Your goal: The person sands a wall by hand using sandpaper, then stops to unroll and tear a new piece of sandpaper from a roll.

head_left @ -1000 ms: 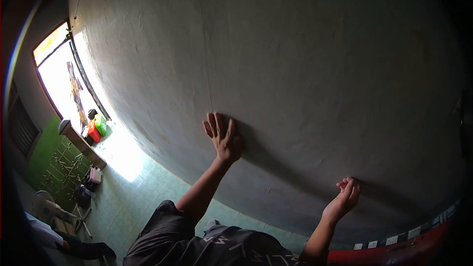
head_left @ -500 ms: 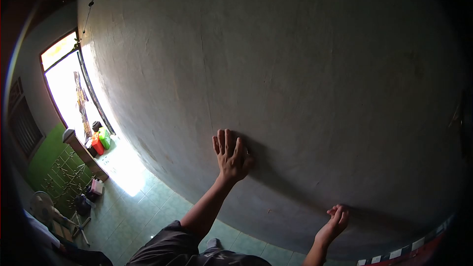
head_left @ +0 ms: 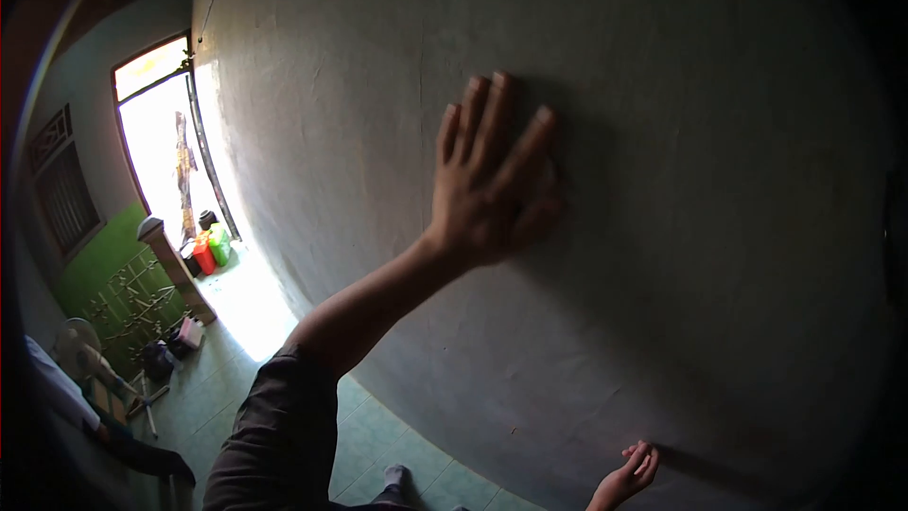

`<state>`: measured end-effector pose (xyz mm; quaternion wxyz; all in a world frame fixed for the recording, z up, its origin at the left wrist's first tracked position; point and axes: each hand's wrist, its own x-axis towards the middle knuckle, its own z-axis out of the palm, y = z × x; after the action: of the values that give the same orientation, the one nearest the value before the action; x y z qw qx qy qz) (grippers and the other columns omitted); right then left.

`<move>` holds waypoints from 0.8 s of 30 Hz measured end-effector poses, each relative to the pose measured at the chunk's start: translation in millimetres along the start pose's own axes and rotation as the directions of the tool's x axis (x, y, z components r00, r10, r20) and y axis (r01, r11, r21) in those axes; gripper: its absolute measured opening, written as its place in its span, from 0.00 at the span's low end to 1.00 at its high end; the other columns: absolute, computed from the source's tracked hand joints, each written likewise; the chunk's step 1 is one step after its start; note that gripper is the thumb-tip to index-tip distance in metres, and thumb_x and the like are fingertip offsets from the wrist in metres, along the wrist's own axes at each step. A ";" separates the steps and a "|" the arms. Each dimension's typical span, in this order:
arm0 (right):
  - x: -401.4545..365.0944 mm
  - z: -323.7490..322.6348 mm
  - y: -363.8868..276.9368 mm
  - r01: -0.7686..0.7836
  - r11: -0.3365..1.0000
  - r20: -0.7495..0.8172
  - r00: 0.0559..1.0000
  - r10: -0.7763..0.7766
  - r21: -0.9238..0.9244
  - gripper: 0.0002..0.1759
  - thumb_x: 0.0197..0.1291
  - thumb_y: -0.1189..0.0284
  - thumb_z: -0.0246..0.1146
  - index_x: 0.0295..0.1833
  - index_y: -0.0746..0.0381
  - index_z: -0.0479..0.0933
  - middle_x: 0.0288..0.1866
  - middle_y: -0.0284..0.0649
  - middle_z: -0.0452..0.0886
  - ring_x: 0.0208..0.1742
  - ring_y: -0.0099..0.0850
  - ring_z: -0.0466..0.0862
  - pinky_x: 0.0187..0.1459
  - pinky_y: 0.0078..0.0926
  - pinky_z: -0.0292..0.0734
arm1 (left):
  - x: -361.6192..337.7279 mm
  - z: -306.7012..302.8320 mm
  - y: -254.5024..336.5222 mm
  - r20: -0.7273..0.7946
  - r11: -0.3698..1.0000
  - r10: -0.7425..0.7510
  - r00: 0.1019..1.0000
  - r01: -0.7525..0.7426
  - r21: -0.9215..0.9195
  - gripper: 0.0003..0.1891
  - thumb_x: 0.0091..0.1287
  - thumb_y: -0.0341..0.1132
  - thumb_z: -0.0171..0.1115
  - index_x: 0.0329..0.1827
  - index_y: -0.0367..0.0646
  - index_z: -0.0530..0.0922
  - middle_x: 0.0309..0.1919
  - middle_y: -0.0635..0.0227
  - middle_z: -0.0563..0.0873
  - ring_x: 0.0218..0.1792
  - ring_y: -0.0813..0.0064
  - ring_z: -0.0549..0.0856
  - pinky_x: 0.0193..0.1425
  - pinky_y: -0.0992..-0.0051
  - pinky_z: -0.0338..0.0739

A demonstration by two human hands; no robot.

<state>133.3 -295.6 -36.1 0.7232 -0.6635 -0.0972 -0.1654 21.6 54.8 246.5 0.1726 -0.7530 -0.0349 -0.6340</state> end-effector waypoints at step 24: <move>-92.9 9.0 -12.0 0.004 1.000 0.067 0.998 -0.005 0.019 0.11 0.77 0.71 0.55 0.58 0.65 0.72 0.40 0.37 0.75 0.39 0.25 0.74 0.44 0.26 0.73 | -58.0 -20.1 -74.3 0.299 0.962 0.223 0.928 -0.259 0.087 0.36 0.62 0.56 0.71 0.75 0.69 0.71 0.80 0.57 0.62 0.81 0.47 0.58 0.82 0.40 0.54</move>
<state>43.5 -277.2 -57.5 0.7252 -0.6617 -0.1244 -0.1439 -28.7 128.1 209.2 0.2892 -0.8230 -0.0060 -0.4889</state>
